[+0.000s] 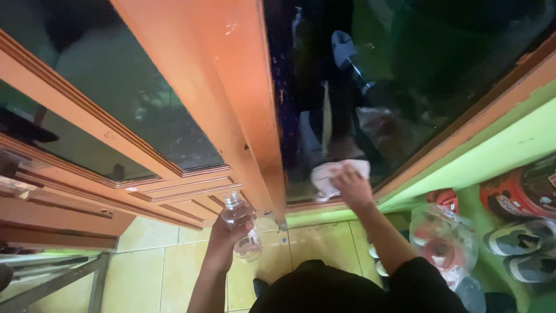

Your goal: Cleaning the glass panes of a wooden door using a cloth and a spray bottle.

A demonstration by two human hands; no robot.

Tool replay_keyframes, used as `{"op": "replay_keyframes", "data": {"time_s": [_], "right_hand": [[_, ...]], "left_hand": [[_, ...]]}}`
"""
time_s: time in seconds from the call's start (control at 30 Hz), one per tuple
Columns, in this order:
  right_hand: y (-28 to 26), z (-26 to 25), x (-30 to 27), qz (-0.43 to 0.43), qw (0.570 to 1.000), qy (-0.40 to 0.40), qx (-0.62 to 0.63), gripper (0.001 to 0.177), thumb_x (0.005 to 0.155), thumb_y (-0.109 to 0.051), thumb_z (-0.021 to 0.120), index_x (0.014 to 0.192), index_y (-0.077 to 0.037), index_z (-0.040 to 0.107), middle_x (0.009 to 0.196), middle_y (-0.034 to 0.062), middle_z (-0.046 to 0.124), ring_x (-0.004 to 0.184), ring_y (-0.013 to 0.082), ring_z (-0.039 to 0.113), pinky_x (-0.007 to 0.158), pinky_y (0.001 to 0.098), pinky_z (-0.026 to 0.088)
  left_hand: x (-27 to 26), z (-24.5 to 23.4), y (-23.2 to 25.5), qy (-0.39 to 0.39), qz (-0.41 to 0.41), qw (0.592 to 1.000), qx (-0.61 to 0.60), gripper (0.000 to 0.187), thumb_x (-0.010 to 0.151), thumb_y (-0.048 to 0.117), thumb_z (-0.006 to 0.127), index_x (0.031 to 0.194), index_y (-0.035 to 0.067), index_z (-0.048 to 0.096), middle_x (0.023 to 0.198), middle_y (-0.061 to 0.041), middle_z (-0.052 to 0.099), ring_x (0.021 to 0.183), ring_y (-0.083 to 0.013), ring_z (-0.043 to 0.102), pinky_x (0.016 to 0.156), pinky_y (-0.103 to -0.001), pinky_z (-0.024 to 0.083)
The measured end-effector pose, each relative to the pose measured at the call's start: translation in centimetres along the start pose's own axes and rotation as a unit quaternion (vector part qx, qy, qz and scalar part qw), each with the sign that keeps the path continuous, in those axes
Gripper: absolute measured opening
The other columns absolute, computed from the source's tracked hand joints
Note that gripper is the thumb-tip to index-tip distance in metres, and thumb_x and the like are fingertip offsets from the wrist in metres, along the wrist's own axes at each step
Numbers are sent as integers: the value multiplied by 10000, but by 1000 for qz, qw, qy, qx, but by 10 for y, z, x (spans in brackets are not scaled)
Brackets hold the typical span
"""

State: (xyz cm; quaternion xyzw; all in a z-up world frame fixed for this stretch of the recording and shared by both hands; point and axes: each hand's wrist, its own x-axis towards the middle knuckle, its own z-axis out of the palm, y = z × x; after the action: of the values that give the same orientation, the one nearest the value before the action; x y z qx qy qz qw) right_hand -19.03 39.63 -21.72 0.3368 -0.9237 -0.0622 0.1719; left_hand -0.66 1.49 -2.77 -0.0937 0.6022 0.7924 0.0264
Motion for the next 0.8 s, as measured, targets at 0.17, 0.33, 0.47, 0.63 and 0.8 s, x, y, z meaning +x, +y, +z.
{"op": "replay_keyframes", "data": {"time_s": [0.17, 0.33, 0.47, 0.63, 0.8], "right_hand": [[51, -52, 10, 242, 965, 99, 1, 364, 759, -348, 732, 1009, -90, 671, 1519, 253, 322, 1495, 601, 229, 1092, 709, 336], [26, -183, 116, 270, 827, 444, 215, 912, 979, -313, 649, 1677, -58, 120, 1715, 293, 43, 1598, 501, 114, 1318, 587, 128], [1, -176, 156, 218, 925, 292, 109, 640, 920, -366, 576, 1496, -140, 409, 1684, 286, 171, 1492, 550, 164, 1132, 665, 234], [-27, -54, 98, 12, 983, 184, -22, 406, 881, -472, 679, 1234, -274, 700, 1518, 103, 456, 1409, 534, 340, 923, 669, 455], [0, -26, 19, 30, 997, -67, -27, 515, 743, -337, 667, 1258, -344, 669, 1556, -82, 434, 1476, 315, 355, 1005, 559, 473]], "left_hand": [[-3, -7, -3, 5, -1, 1000, -3, 545, 734, 167, 819, 1212, 15, 605, 1049, -71, 665, 1001, -193, 637, 856, -353, 503], [2, -1, -5, -11, -17, 1000, 11, 550, 739, 159, 811, 1227, 8, 610, 1046, -61, 660, 999, -180, 630, 855, -341, 497], [7, 12, 2, -33, -7, 999, 6, 552, 739, 138, 801, 1241, 19, 605, 1053, -47, 659, 993, -174, 636, 872, -332, 510], [8, 9, -3, -35, -9, 999, -1, 545, 764, 93, 790, 1267, 17, 595, 1087, -42, 649, 1015, -161, 615, 885, -330, 497], [-1, 2, 1, 5, -26, 999, 19, 540, 745, 92, 788, 1251, 26, 610, 1089, -40, 668, 1023, -155, 633, 878, -335, 510]]}}
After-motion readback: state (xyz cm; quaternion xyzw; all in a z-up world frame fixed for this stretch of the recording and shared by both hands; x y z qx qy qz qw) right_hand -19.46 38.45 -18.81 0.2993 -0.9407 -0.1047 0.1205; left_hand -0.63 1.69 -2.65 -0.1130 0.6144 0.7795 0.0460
